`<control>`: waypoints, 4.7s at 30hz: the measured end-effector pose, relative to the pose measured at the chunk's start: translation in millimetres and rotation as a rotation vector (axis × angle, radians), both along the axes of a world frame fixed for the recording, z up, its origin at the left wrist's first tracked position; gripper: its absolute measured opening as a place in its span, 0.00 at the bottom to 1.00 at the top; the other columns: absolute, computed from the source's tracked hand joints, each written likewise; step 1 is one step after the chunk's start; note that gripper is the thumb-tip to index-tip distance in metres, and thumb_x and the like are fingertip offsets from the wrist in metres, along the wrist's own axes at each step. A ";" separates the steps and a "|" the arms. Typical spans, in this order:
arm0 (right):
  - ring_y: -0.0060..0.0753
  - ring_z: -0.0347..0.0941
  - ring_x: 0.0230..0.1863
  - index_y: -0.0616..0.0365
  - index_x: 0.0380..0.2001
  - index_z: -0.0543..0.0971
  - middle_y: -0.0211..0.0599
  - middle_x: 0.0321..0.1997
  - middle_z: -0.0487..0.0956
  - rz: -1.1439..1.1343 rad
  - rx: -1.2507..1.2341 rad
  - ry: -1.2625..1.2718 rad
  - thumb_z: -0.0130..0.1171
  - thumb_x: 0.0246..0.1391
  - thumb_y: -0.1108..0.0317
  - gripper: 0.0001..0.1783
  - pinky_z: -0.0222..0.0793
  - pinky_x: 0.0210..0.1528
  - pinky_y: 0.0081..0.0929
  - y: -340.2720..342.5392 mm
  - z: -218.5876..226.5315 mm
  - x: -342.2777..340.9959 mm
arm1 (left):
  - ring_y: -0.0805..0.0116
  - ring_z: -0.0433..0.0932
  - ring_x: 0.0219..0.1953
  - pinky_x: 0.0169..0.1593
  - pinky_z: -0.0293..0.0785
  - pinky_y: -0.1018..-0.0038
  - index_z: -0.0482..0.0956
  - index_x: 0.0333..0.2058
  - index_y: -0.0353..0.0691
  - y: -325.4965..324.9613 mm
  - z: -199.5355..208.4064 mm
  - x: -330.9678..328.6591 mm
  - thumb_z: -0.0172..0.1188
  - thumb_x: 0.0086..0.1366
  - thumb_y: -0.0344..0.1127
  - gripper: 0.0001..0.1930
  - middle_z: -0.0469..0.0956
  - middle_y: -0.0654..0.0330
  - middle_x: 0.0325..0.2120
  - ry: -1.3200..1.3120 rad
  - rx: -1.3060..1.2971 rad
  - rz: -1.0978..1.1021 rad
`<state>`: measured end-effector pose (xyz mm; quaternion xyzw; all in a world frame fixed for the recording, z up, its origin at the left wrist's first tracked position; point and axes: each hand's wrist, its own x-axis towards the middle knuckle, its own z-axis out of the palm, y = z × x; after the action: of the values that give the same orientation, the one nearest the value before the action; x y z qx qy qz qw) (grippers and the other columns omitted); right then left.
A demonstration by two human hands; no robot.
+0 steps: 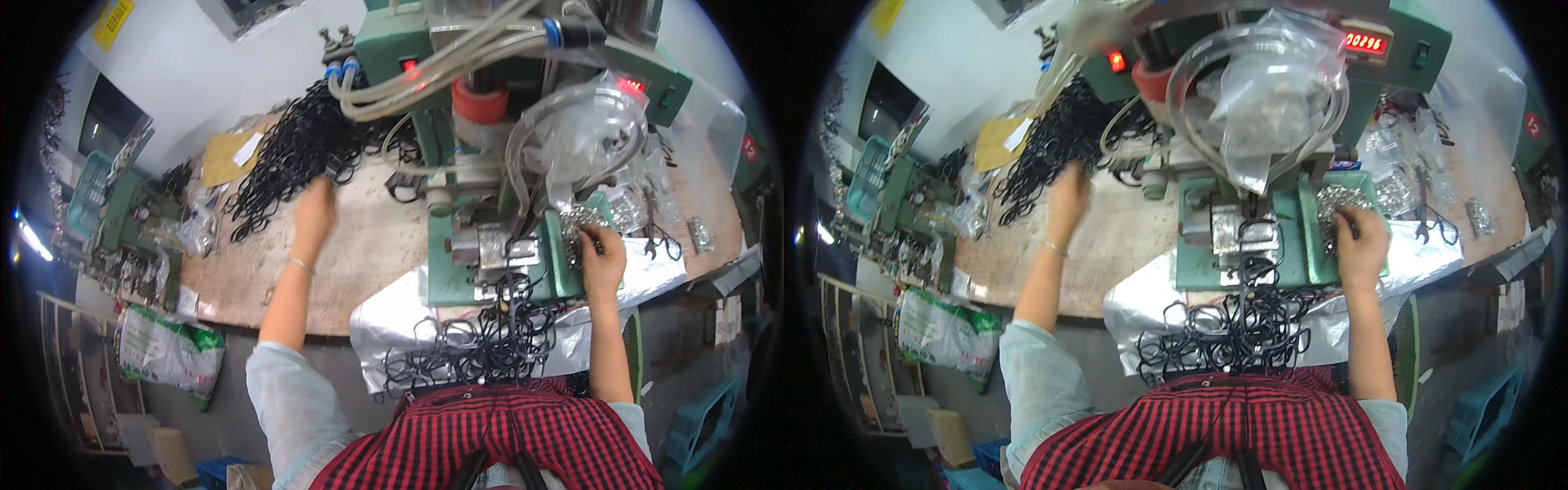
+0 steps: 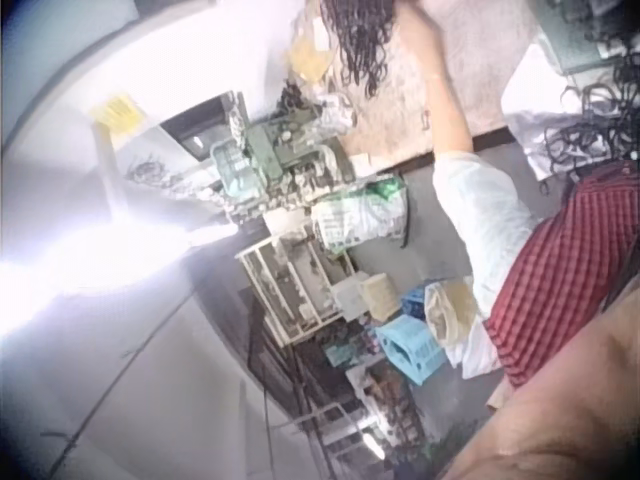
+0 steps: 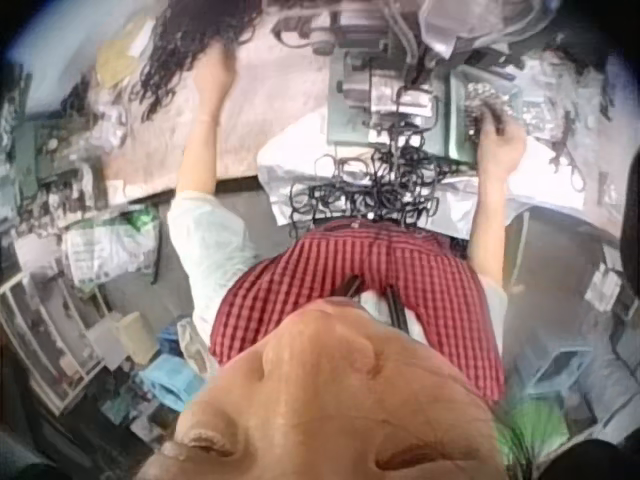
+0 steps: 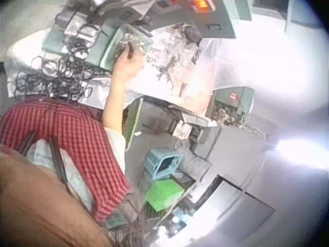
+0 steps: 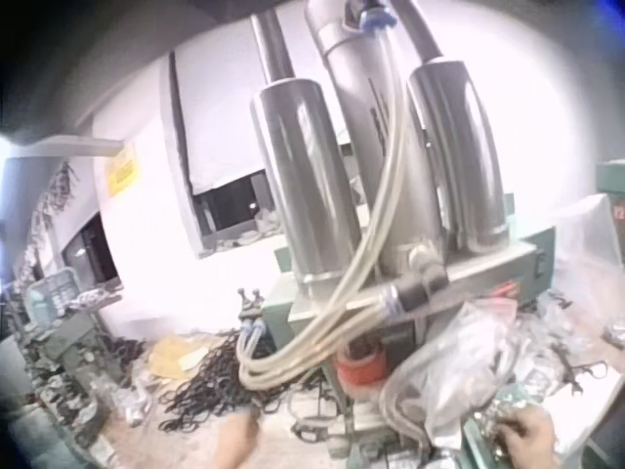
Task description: The person repeatedly picks up black cables and small metal components, places them into a green machine, and removes the assembled units. The person handles the cables and components one at a time, placing finished items into a pile on the table.
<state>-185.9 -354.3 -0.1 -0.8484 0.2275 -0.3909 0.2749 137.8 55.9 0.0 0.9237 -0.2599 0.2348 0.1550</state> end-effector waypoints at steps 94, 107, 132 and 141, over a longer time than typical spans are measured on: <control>0.20 0.78 0.38 0.67 0.53 0.73 0.33 0.32 0.83 0.555 0.686 -0.262 0.65 0.47 0.74 0.27 0.71 0.47 0.22 77.2 72.8 34.0 | 0.77 0.76 0.37 0.39 0.77 0.78 0.74 0.43 0.35 -75.3 -1.4 -149.8 0.58 0.71 0.30 0.06 0.76 0.63 0.38 0.495 -1.277 -0.136; 0.28 0.79 0.44 0.67 0.59 0.69 0.38 0.38 0.83 0.605 0.682 -0.284 0.62 0.50 0.74 0.31 0.70 0.53 0.26 97.6 92.9 17.8 | 0.63 0.78 0.38 0.46 0.78 0.65 0.71 0.46 0.36 -101.8 108.3 -238.6 0.55 0.71 0.32 0.09 0.80 0.50 0.36 -0.209 -1.086 -0.776; 0.48 0.76 0.37 0.59 0.31 0.83 0.42 0.31 0.80 0.036 -0.345 0.060 0.66 0.48 0.72 0.06 0.72 0.42 0.42 -13.4 -4.7 0.5 | 0.55 0.81 0.36 0.40 0.77 0.67 0.82 0.42 0.43 -102.8 42.1 -275.2 0.66 0.50 0.20 0.19 0.81 0.48 0.48 -0.133 -0.406 -0.659; 0.49 0.79 0.37 0.59 0.34 0.84 0.45 0.33 0.83 0.028 -0.254 0.026 0.64 0.49 0.74 0.07 0.73 0.42 0.42 -11.2 0.7 0.6 | 0.57 0.77 0.49 0.57 0.69 0.65 0.82 0.40 0.36 -79.0 94.5 -145.7 0.64 0.59 0.23 0.10 0.82 0.54 0.43 -0.179 -0.477 -0.192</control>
<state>-185.3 -365.5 0.6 -0.8846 0.1680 -0.4016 0.1674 -7.9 -23.0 94.6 0.8079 -0.2964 0.3542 0.3662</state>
